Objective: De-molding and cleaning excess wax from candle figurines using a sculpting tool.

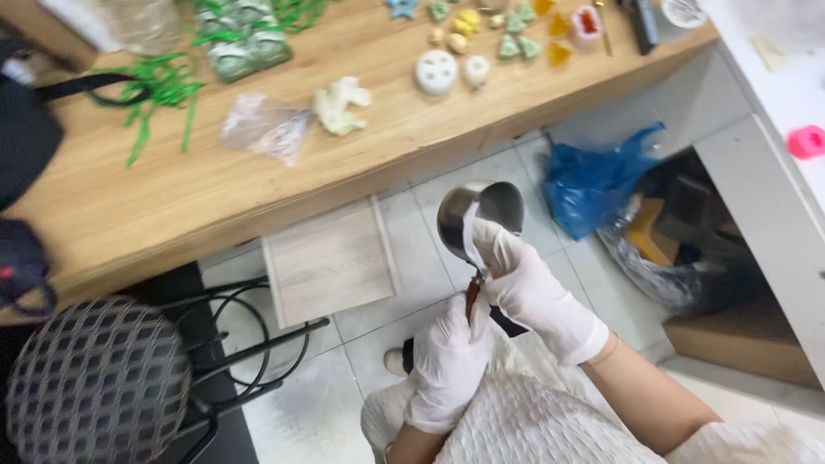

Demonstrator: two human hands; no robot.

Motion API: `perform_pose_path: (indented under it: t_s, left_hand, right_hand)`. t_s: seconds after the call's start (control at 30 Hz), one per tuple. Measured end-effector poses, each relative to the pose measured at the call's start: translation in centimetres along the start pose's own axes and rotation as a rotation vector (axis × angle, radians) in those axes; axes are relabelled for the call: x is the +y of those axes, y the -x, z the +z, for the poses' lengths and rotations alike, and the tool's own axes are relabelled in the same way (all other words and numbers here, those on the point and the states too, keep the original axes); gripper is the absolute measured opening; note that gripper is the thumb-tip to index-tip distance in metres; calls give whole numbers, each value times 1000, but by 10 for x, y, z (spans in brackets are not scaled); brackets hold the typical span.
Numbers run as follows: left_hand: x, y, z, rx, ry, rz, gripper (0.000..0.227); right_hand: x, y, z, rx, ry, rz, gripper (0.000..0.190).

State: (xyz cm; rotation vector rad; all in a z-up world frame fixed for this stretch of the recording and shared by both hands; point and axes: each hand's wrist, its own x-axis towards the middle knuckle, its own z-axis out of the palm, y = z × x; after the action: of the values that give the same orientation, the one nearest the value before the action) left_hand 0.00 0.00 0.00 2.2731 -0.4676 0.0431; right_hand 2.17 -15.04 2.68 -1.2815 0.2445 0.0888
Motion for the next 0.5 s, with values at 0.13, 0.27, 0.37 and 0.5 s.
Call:
perform_pose_path:
  t_s: [0.13, 0.27, 0.37, 0.5]
  left_hand:
    - [38, -50, 58, -120, 159, 131, 18]
    - [72, -98, 99, -273, 136, 167, 21]
    - [90, -130, 115, -314, 146, 197, 23]
    - [109, -162, 140, -481, 131, 12, 28]
  right_hand:
    - [-13, -13, -81, 37, -396, -146, 100]
    - [-44, -30, -143, 187, -412, -233, 95]
    - [-52, -31, -210, 130, -427, -93, 79]
    - [-42, -25, -323, -5, -444, 169, 51]
